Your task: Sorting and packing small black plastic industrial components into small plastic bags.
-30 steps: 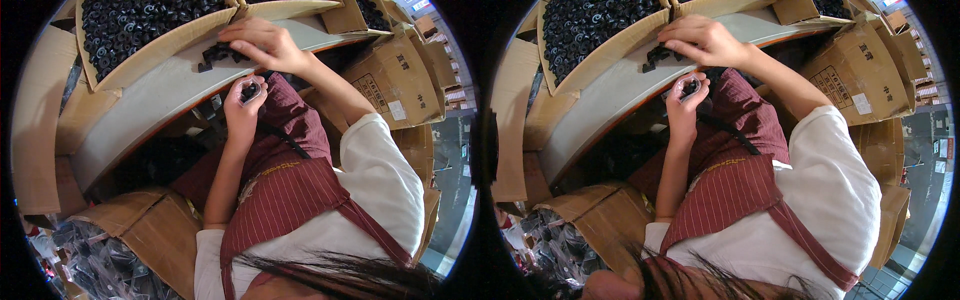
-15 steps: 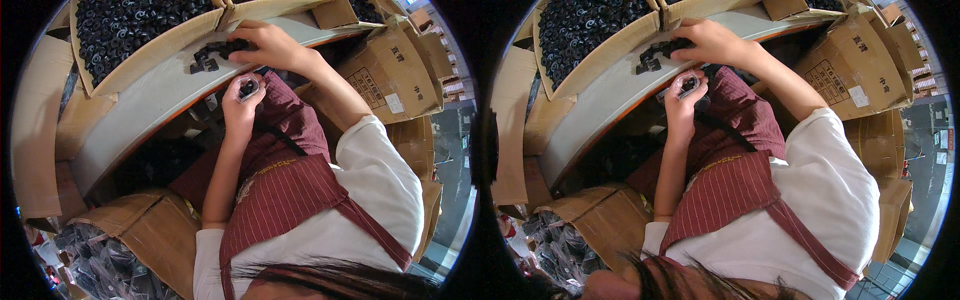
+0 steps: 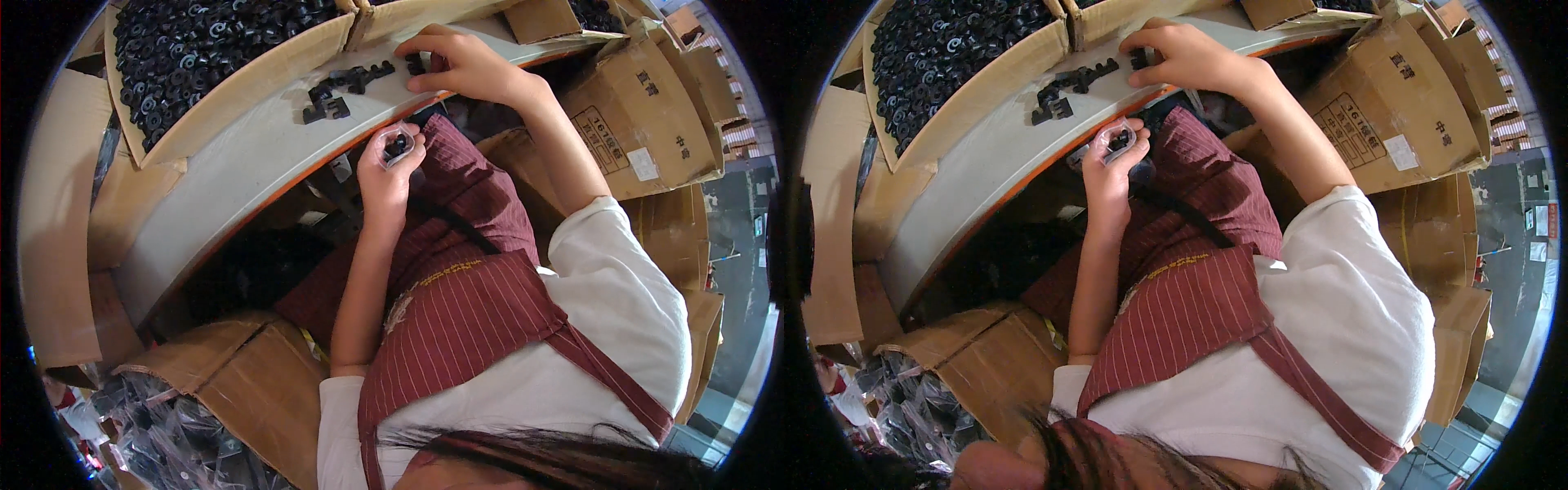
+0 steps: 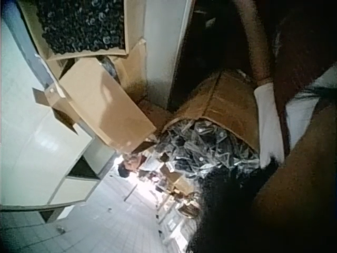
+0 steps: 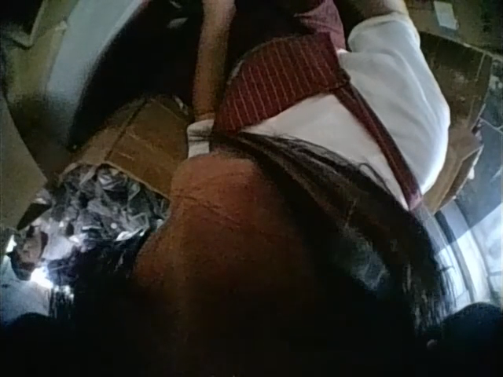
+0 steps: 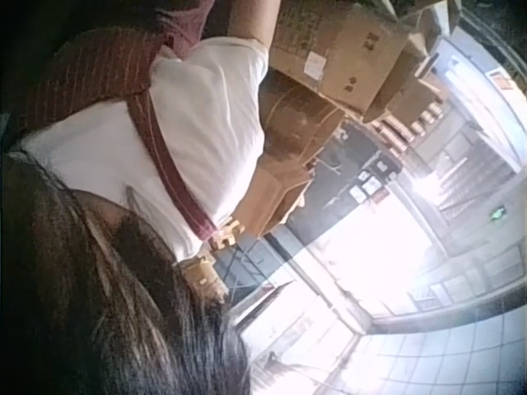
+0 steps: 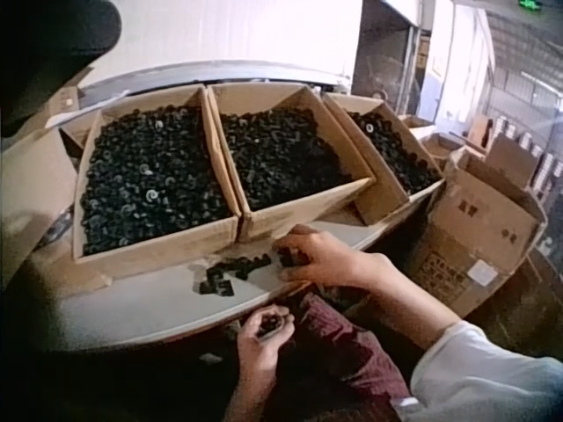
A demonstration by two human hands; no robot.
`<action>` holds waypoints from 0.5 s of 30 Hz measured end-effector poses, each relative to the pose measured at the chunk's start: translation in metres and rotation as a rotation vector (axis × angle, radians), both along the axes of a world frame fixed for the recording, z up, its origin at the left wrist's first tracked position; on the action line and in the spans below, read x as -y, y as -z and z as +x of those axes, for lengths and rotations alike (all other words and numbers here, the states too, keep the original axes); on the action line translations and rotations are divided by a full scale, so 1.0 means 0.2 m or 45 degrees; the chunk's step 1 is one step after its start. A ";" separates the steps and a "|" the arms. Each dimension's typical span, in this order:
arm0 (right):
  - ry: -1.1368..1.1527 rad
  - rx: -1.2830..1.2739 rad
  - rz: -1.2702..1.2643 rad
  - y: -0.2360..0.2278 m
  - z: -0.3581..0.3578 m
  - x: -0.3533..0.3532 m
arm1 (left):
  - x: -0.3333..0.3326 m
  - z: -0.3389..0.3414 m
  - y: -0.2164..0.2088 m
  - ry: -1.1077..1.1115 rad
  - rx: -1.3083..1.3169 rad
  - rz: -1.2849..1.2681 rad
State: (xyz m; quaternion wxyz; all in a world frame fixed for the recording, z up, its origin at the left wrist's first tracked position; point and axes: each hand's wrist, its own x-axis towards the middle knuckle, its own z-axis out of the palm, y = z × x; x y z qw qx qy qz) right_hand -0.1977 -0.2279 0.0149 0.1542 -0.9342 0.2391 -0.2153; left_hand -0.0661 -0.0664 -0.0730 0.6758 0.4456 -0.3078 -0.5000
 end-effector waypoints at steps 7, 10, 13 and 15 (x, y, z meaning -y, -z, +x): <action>-0.009 -0.053 0.034 -0.09 -0.01 -0.06 | 0.05 -0.02 0.04 0.090 -0.001 0.046; 0.000 -0.053 0.052 -0.07 -0.01 -0.07 | 0.05 -0.03 0.05 0.092 0.003 0.054; 0.152 -0.039 -0.333 -0.03 -0.01 -0.07 | 0.04 -0.02 0.06 0.104 0.027 0.056; 0.245 0.005 -0.435 -0.04 -0.01 -0.09 | 0.04 -0.02 0.06 0.107 0.010 0.049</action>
